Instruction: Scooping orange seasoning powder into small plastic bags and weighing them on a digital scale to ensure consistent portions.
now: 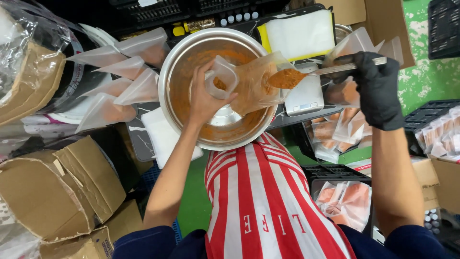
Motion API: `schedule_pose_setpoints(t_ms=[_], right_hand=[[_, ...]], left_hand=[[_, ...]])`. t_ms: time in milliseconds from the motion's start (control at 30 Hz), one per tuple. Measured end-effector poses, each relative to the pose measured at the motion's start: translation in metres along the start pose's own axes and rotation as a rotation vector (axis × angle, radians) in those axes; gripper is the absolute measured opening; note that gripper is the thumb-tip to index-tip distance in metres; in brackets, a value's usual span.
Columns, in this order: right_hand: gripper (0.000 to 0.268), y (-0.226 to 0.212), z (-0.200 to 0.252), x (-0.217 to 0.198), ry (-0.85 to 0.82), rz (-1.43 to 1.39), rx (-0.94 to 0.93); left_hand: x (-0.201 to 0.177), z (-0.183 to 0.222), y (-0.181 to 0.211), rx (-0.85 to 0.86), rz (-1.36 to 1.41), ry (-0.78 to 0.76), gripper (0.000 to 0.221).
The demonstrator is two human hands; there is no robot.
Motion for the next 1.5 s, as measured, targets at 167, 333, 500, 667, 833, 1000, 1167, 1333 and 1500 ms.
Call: schedule_pose_setpoints(t_ms=[167, 333, 500, 667, 833, 1000, 1167, 1333, 1500], right_hand=[[0.043, -0.084, 0.01, 0.057, -0.049, 0.183, 0.017], [0.033, -0.085, 0.005, 0.077, -0.021, 0.142, -0.01], [0.038, -0.12, 0.01, 0.15, -0.222, 0.282, -0.017], [0.02, -0.099, 0.02, 0.206, -0.698, 0.782, -0.569], [0.024, -0.128, 0.027, 0.199, -0.747, 0.799, -0.544], [0.016, -0.166, 0.028, 0.137, -0.52, 0.675, -0.461], [0.02, -0.094, 0.004, 0.055, -0.367, 0.95, -0.335], [0.026, -0.015, -0.007, 0.1, -0.189, 0.536, 0.02], [0.02, 0.022, -0.012, 0.12, -0.189, 0.503, 0.024]], left_hand=[[0.003, 0.008, 0.03, 0.051, -0.119, 0.07, 0.099], [0.0, 0.009, 0.05, 0.051, -0.31, 0.042, 0.107], [-0.002, 0.009, 0.063, 0.08, -0.456, -0.013, 0.122], [-0.005, 0.014, 0.072, 0.056, -0.331, -0.047, 0.121], [-0.006, 0.01, 0.041, -0.072, -0.139, -0.049, 0.114], [0.001, 0.018, -0.001, -0.232, 0.031, 0.027, 0.114], [0.012, 0.046, -0.002, -0.349, 0.123, 0.045, 0.141], [0.038, 0.086, 0.016, -0.509, 0.162, 0.148, 0.138], [0.067, 0.111, 0.02, -0.672, 0.287, 0.105, 0.13]])
Point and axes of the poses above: each hand's wrist, its own z-axis away from the middle knuckle, its own x-axis out of the palm, y = z × x, the point moved 2 cm from there along -z, towards the middle knuckle, and after that the axes turned 9 degrees about -z, right-handed, at the moved point
